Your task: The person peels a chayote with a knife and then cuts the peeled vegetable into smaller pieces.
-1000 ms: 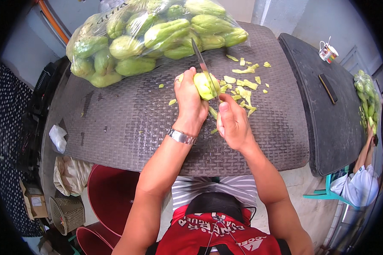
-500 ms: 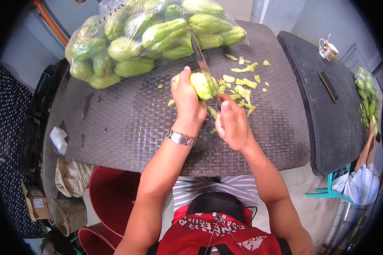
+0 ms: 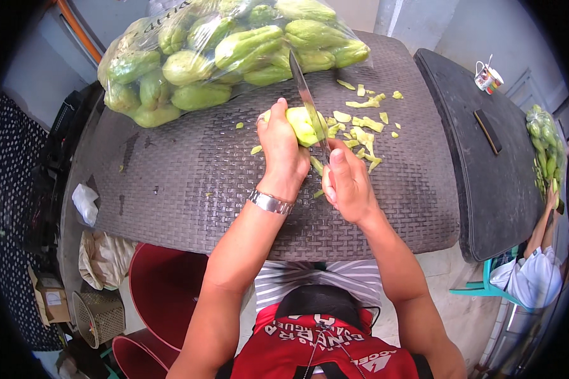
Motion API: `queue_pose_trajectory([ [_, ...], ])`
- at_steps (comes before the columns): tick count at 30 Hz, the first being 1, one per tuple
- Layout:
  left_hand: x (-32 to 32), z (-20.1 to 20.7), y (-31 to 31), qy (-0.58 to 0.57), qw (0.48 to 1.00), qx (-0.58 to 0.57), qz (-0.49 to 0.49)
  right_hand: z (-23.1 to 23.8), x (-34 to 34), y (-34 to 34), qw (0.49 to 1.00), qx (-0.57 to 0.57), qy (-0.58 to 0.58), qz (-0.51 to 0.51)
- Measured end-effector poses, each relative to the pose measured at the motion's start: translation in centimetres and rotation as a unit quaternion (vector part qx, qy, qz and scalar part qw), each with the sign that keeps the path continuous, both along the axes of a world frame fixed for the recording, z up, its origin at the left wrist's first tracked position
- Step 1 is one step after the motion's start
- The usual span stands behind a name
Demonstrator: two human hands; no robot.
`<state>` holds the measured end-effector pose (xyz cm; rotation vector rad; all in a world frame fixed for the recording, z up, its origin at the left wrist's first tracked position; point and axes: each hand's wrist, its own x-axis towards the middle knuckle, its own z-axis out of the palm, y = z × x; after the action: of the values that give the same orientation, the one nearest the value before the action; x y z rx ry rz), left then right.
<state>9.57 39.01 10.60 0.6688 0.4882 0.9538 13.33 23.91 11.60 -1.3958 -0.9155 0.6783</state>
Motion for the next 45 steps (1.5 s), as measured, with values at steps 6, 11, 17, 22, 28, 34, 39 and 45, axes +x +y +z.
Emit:
queue_pose_trajectory([
  [6, 0.1, -0.1, -0.3, -0.002, 1.0, 0.007, -0.001, 0.1, -0.2, 0.3, 0.998, -0.004, -0.044, -0.041],
  [11, 0.0, 0.1, -1.1, -0.02, 1.0, 0.018, -0.008, 0.3, 0.1, 0.1, 0.996, 0.008, -0.071, -0.05],
  [17, 0.1, 0.6, -1.9, -0.029, 0.999, 0.02, 0.023, 0.4, 0.1, -0.1, 0.997, 0.013, -0.051, -0.05],
  [22, -0.3, 1.8, -3.1, 0.017, 1.0, 0.003, -0.012, 2.6, 2.0, -2.4, 0.997, -0.069, 0.038, -0.022],
  [28, -4.6, 1.2, -3.3, 0.176, 0.925, 0.265, -0.207, 6.4, 3.3, -6.0, 0.98, -0.175, 0.053, -0.072],
  [34, -7.0, 1.3, -4.6, 0.292, 0.834, 0.391, -0.258, 6.9, 1.8, -8.8, 0.965, -0.193, -0.144, -0.103],
  [39, -8.4, 0.7, -5.9, 0.345, 0.685, 0.622, -0.156, 5.5, 1.5, -9.9, 0.953, -0.238, -0.179, -0.049],
  [45, -9.2, -1.1, -8.0, 0.365, 0.674, 0.636, -0.091, 4.1, 1.7, -10.1, 0.946, -0.267, -0.178, -0.057],
])
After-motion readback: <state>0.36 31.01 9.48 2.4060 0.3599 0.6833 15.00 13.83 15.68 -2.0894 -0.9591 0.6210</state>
